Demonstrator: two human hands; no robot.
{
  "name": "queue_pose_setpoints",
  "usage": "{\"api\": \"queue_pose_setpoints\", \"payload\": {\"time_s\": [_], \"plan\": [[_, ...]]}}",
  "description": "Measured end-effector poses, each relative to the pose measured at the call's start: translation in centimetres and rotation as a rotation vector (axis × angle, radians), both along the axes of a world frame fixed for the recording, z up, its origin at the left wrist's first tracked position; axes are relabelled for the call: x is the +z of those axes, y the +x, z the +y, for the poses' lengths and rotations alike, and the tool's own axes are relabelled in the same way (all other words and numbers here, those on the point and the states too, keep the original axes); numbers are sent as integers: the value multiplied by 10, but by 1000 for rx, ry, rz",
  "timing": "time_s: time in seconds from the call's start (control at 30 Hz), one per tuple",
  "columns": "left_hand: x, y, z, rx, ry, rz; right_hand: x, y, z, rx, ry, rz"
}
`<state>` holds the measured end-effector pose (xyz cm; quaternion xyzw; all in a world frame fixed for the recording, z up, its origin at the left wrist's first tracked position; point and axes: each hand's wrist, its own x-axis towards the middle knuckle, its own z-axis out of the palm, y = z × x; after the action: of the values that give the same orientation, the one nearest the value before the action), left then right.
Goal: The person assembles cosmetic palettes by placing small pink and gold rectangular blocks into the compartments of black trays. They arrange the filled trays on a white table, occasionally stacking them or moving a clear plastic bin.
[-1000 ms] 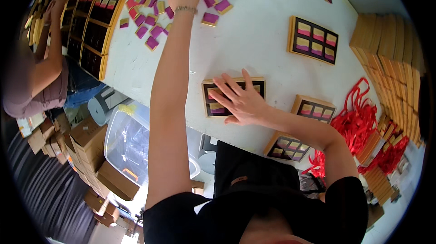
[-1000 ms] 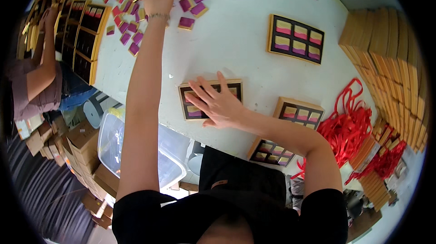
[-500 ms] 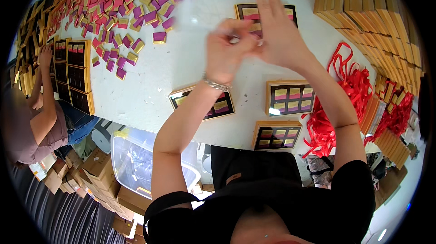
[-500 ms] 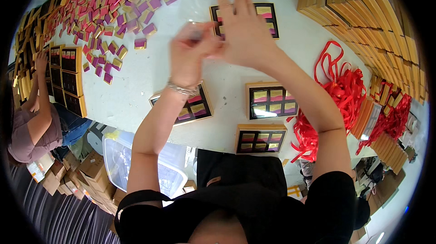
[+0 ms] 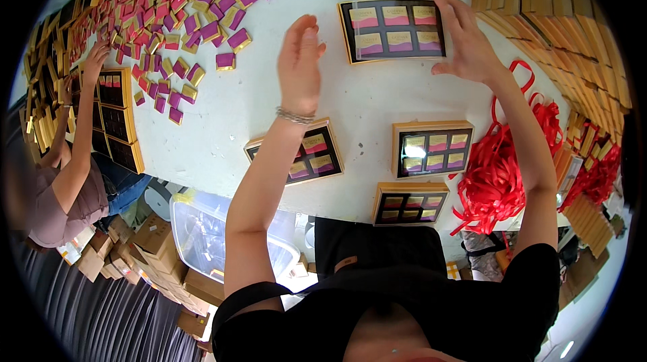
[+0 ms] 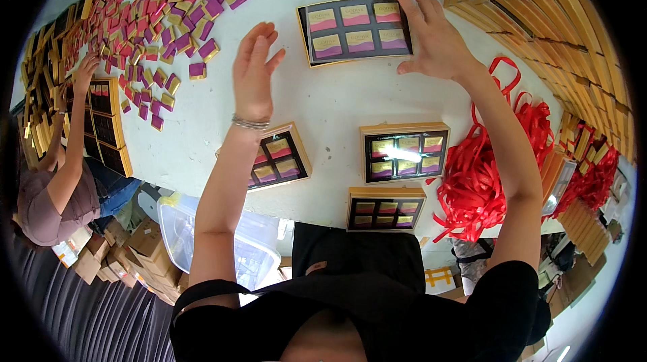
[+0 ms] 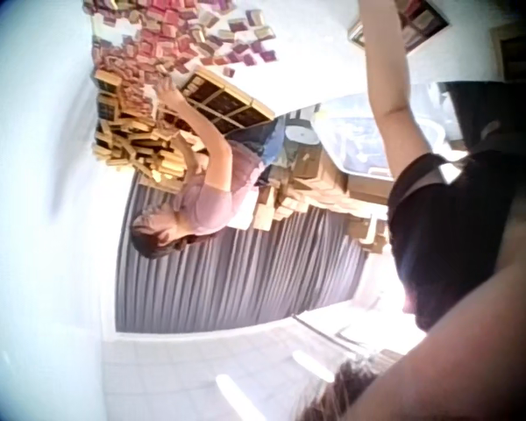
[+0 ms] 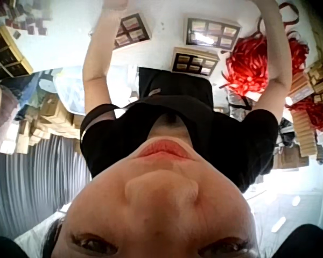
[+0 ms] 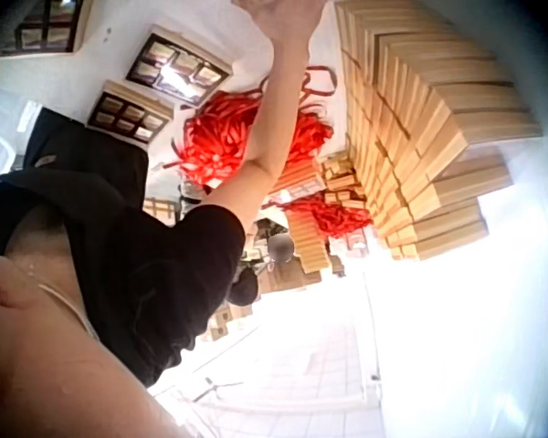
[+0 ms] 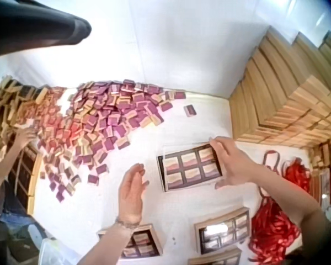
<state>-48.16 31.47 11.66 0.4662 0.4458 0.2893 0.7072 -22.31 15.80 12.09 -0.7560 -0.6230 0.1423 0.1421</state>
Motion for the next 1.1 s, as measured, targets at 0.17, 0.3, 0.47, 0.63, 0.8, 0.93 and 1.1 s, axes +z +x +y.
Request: {"api": "queue_pose_setpoints", "payload": {"time_s": [0.17, 0.3, 0.47, 0.63, 0.8, 0.93, 1.1], "plan": [[-28, 28, -13, -171, 363, 161, -7, -5, 16, 36, -20, 9], [-42, 34, -18, -63, 294, -11, -7, 2, 20, 132, 21, -50], [-44, 35, -18, -99, 316, -21, -13, 9, 24, 147, 5, -44], [-30, 38, -4, -119, 207, 13, -9, 8, 29, 147, -15, -92], [-35, 44, 3, -39, 432, 231, -15, 7, 34, 178, 90, -194], [-43, 47, 7, -36, 514, 323, -8, 7, 35, 147, 35, -96], [-45, 51, 9, -51, 539, 330, -4, 10, 40, 148, 2, -44]]}}
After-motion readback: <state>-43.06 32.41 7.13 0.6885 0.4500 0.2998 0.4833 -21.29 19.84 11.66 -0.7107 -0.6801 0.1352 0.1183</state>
